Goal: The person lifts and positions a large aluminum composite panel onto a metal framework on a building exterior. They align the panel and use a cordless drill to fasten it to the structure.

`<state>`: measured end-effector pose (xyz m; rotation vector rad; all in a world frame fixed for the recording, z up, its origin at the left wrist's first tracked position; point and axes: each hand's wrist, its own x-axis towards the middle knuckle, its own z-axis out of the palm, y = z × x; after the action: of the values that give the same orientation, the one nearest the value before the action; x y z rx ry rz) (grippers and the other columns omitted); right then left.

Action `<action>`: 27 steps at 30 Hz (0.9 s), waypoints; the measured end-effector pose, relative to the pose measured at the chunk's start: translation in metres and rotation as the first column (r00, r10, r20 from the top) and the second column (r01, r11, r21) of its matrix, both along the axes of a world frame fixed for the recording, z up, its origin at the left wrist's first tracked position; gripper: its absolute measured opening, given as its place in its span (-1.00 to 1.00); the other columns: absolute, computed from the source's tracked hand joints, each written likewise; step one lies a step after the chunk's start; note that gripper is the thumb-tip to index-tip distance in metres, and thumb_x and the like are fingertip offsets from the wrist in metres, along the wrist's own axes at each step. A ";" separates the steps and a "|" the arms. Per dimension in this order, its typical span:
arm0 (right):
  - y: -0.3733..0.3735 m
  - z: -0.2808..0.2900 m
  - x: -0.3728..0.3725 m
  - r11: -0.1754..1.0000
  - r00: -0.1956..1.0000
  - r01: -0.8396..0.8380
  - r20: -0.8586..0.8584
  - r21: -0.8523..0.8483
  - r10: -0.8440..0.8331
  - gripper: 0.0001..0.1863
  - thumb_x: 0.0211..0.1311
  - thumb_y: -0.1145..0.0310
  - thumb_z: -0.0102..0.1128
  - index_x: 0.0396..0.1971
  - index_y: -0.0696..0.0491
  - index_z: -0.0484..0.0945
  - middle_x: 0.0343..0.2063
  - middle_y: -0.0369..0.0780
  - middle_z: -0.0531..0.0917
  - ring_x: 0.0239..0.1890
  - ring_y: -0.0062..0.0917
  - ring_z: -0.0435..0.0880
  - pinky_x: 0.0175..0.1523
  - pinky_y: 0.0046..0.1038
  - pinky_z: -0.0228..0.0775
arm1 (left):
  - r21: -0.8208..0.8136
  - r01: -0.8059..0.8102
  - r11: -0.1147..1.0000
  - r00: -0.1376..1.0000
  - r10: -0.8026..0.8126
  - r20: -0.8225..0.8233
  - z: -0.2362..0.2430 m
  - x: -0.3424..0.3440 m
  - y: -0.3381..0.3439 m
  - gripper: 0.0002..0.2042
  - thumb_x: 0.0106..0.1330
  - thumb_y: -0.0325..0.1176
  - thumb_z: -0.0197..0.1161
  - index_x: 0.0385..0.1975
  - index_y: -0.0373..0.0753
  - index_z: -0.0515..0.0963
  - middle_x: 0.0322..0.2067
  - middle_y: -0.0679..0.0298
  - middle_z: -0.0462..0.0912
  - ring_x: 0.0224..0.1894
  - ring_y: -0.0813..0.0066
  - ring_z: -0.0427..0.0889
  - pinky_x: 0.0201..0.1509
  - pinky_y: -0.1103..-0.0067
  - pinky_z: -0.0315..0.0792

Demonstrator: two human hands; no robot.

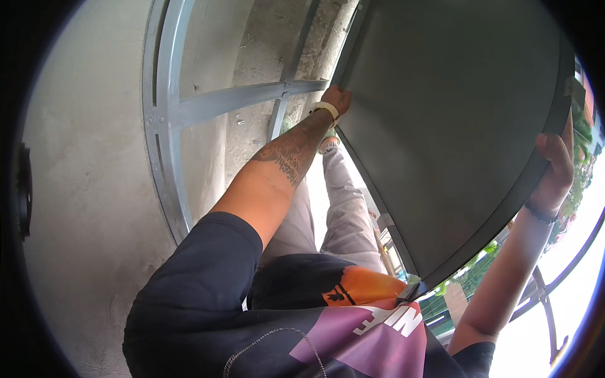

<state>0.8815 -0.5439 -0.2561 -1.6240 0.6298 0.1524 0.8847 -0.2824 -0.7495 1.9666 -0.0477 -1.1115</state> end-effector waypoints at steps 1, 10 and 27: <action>-0.004 0.003 0.002 1.000 1.000 0.013 -0.006 -0.003 -0.013 -0.28 0.24 0.39 0.12 0.42 0.22 0.21 0.05 -0.08 0.60 -0.03 -0.42 0.69 0.00 -0.42 0.61 | -0.040 0.022 0.999 1.000 -0.022 0.009 0.005 -0.006 -0.001 -0.55 0.34 -0.13 0.23 -0.03 -0.46 0.56 -0.07 -0.25 0.67 0.03 -0.19 0.67 0.16 0.25 0.54; 0.043 -0.002 0.058 0.999 0.995 -0.020 0.100 0.039 0.016 -0.34 0.12 0.55 0.04 0.32 0.21 0.31 -0.01 -0.10 0.61 -0.08 -0.44 0.68 0.00 -0.45 0.61 | -0.216 -0.063 0.974 0.994 0.042 -0.098 0.013 -0.045 0.040 -0.67 0.34 -0.20 0.25 -0.10 -0.35 0.63 -0.32 0.03 0.70 -0.26 0.11 0.67 -0.17 0.34 0.56; 0.077 0.003 0.051 0.986 0.949 0.039 0.303 0.159 -0.087 -0.18 -0.02 0.69 -0.08 0.41 0.17 0.25 -0.30 -0.27 0.57 -0.48 -0.67 0.53 -0.42 -0.66 0.39 | -0.928 0.079 0.363 0.319 -0.892 -0.322 0.428 -0.072 0.157 -0.61 0.28 -0.41 0.29 0.11 -0.37 0.54 -0.01 0.10 0.64 0.08 0.27 0.61 0.19 0.41 0.46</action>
<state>0.9323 -0.4673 -0.2528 -1.4399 0.4166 -0.1000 0.8128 -0.1255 -0.3211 0.3348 -0.7045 -1.9737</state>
